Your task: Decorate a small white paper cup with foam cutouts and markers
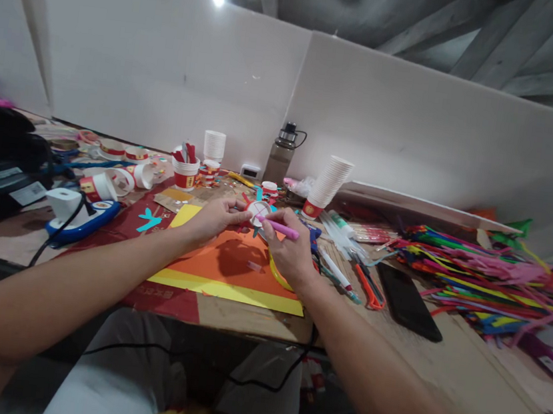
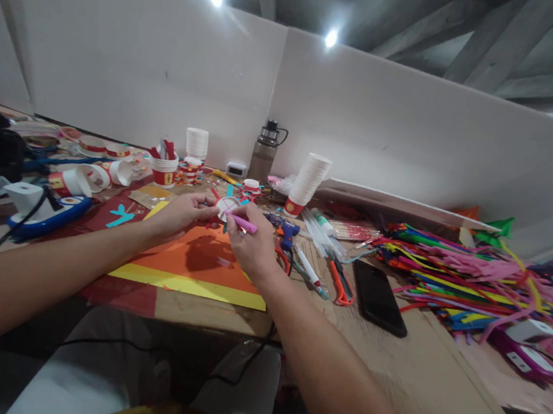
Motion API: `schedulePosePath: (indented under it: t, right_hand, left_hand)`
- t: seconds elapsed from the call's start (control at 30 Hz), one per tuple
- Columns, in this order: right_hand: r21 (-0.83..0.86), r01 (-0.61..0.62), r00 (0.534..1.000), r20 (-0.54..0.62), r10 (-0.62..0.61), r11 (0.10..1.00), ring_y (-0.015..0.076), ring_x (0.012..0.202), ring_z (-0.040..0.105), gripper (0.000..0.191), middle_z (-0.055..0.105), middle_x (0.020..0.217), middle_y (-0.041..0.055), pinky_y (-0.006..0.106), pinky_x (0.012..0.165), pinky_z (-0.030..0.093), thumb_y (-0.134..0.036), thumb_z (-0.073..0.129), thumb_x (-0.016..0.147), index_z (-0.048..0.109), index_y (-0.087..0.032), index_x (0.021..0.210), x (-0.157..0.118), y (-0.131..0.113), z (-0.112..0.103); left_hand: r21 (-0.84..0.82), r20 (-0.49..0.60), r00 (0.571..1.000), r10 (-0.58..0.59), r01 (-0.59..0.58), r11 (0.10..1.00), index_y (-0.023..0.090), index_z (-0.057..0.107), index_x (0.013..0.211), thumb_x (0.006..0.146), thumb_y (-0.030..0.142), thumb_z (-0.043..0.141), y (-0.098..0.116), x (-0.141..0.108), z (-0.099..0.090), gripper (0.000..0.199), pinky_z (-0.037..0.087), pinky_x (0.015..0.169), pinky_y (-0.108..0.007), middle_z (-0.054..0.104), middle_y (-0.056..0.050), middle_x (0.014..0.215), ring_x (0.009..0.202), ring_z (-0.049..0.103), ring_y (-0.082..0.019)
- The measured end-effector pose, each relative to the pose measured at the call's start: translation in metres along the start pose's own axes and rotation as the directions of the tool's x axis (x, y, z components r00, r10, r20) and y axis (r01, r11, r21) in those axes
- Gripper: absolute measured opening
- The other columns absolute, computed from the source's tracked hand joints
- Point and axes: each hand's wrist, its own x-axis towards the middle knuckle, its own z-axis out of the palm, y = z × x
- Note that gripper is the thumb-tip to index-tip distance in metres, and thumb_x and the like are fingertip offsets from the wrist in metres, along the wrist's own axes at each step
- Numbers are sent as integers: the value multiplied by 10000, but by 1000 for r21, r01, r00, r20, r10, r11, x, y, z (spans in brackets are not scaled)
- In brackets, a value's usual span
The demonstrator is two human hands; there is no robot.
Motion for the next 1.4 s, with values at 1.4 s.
schedulePosePath:
  t: [1.4]
  right_hand:
    - [4, 3, 999, -48, -3, 1000, 149, 684, 569, 127, 629, 740, 10, 279, 655, 437, -303, 591, 864, 578, -202, 788, 3, 1, -3]
  left_hand:
    - [75, -10, 1000, 10, -9, 997, 111, 645, 870, 669, 368, 818, -4, 1, -5, 370, 520, 719, -289, 711, -73, 813, 686, 658, -132]
